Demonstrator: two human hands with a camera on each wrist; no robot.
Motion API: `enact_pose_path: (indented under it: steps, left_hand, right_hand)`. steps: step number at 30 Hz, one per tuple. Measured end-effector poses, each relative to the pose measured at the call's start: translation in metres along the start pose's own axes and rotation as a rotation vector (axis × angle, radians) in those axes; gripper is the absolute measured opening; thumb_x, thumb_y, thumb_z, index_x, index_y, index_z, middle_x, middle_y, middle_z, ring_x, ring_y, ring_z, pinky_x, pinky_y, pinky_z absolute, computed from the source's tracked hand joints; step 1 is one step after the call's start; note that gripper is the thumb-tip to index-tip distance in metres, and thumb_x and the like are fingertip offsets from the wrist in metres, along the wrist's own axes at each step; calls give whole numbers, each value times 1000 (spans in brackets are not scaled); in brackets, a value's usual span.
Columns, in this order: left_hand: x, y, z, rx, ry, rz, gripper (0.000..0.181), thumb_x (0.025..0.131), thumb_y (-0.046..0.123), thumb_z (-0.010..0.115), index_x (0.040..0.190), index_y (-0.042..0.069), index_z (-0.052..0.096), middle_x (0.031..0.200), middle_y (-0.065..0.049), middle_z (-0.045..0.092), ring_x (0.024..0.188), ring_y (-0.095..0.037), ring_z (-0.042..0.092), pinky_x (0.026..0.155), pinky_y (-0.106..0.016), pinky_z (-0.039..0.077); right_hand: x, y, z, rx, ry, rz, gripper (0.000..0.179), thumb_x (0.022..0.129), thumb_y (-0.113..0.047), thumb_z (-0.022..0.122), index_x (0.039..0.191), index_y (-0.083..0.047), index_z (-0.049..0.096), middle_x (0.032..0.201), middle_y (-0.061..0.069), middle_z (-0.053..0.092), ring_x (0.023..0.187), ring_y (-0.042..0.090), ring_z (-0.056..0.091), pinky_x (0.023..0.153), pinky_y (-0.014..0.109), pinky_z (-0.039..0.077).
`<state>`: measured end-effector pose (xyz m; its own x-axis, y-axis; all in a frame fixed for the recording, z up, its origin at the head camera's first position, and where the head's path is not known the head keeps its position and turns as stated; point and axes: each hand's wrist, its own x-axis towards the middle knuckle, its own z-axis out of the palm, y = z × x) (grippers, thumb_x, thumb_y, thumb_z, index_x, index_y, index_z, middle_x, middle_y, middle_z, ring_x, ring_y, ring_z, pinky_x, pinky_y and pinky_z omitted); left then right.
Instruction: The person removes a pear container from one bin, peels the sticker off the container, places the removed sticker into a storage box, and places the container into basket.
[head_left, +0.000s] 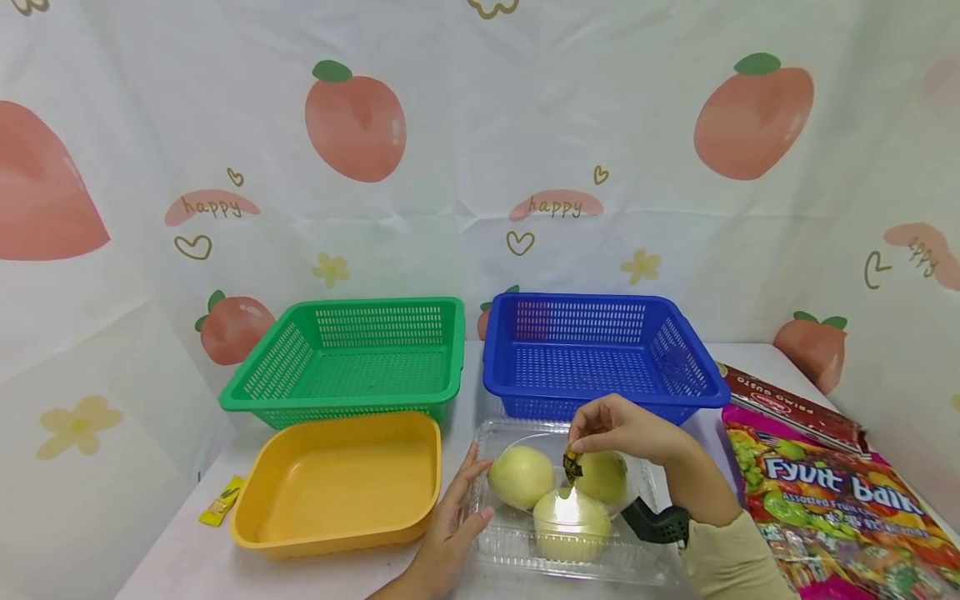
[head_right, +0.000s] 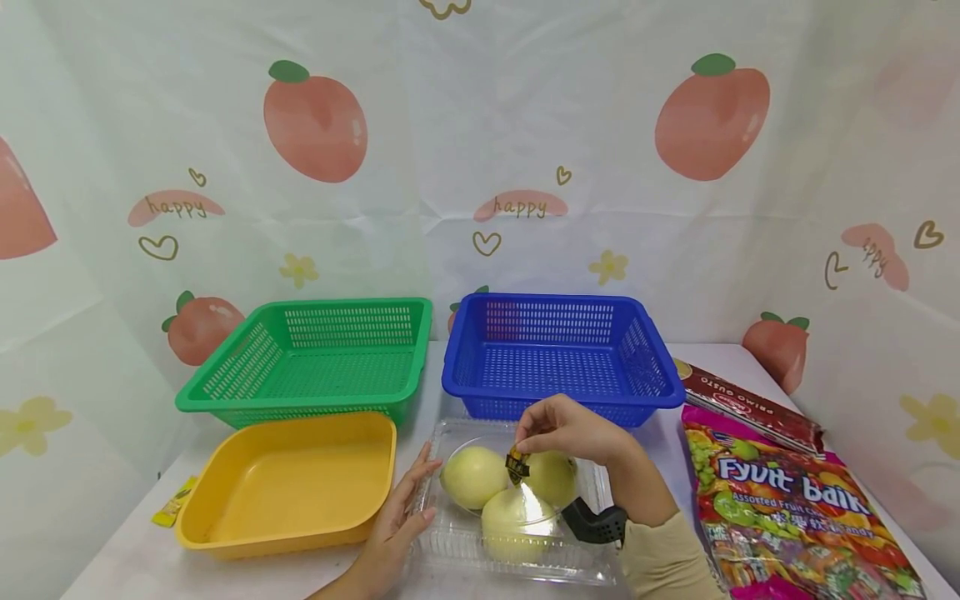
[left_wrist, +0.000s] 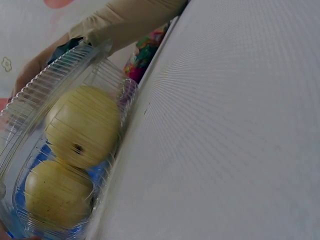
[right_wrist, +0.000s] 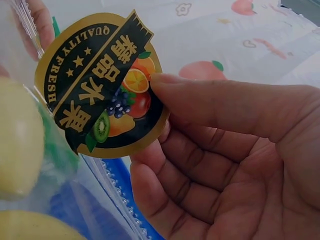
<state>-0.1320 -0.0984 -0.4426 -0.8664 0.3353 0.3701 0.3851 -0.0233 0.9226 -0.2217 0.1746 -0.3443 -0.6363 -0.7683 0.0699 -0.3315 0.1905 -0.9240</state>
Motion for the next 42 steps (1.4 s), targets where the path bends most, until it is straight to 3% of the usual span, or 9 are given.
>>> enact_pose_path:
  steps: [7,17,21,24,27,29,34,37,42]
  left_hand:
    - [0,0,1,3,11,-24,48,93,-1,44,139,-1,32,156,-21,0,136,15,5,104,-3,10]
    - [-1,1,0,3,11,-26,48,93,-2,44,140,-1,31,156,-21,-1,135,17,6,103,-2,10]
    - [-1,5,-2,44,13,-53,48,93,0,46,140,2,34,156,-20,1,139,10,6,105,-4,9]
    - [-1,13,-4,125,20,-119,48,94,7,49,140,7,36,157,-16,7,144,-12,8,117,-29,12]
    - [-2,22,-5,195,25,-166,48,94,15,51,141,10,38,156,-13,12,143,-30,9,113,-58,9]
    - [-4,28,-6,194,24,-164,48,95,16,51,141,10,39,156,-13,15,143,-29,11,113,-60,10]
    - [-5,40,-18,138,19,96,46,93,-2,46,138,0,40,152,-12,27,140,-1,21,112,-14,17]
    - [-3,49,-34,160,44,268,44,90,-12,43,134,-9,40,150,-3,35,137,0,28,108,-9,19]
    - [-7,68,-83,219,135,296,38,90,-15,39,127,-13,45,140,1,49,131,-2,41,105,-10,29]
  right_hand:
    - [-3,-2,-3,17,15,-8,20,90,-8,58,90,12,58,83,-7,65,72,5,56,62,21,49]
    - [-21,-7,-16,45,158,-55,9,92,-6,55,90,0,61,83,-10,65,78,4,60,74,29,54]
    - [-22,-9,-17,25,166,-43,12,92,-7,56,91,3,61,83,-10,66,78,5,60,74,29,54]
    - [-24,-10,-17,2,184,-29,14,91,-8,56,91,6,60,82,-10,65,77,5,60,73,29,54]
    - [-27,-12,-18,-17,197,-19,16,91,-8,57,92,8,59,82,-10,65,76,5,60,72,28,54]
    - [-28,-15,-19,-33,192,-12,18,91,-8,57,93,10,59,83,-10,66,77,5,60,73,26,54]
    - [-30,-28,-25,-81,176,7,21,91,-9,58,94,11,59,84,-9,66,78,5,60,74,23,54]
    - [-29,-38,-28,-101,173,32,21,91,-10,58,93,11,59,84,-8,65,78,6,60,75,22,54]
    - [-22,-50,-31,-131,151,56,21,90,-13,60,93,8,60,85,-6,65,79,7,60,75,24,54]
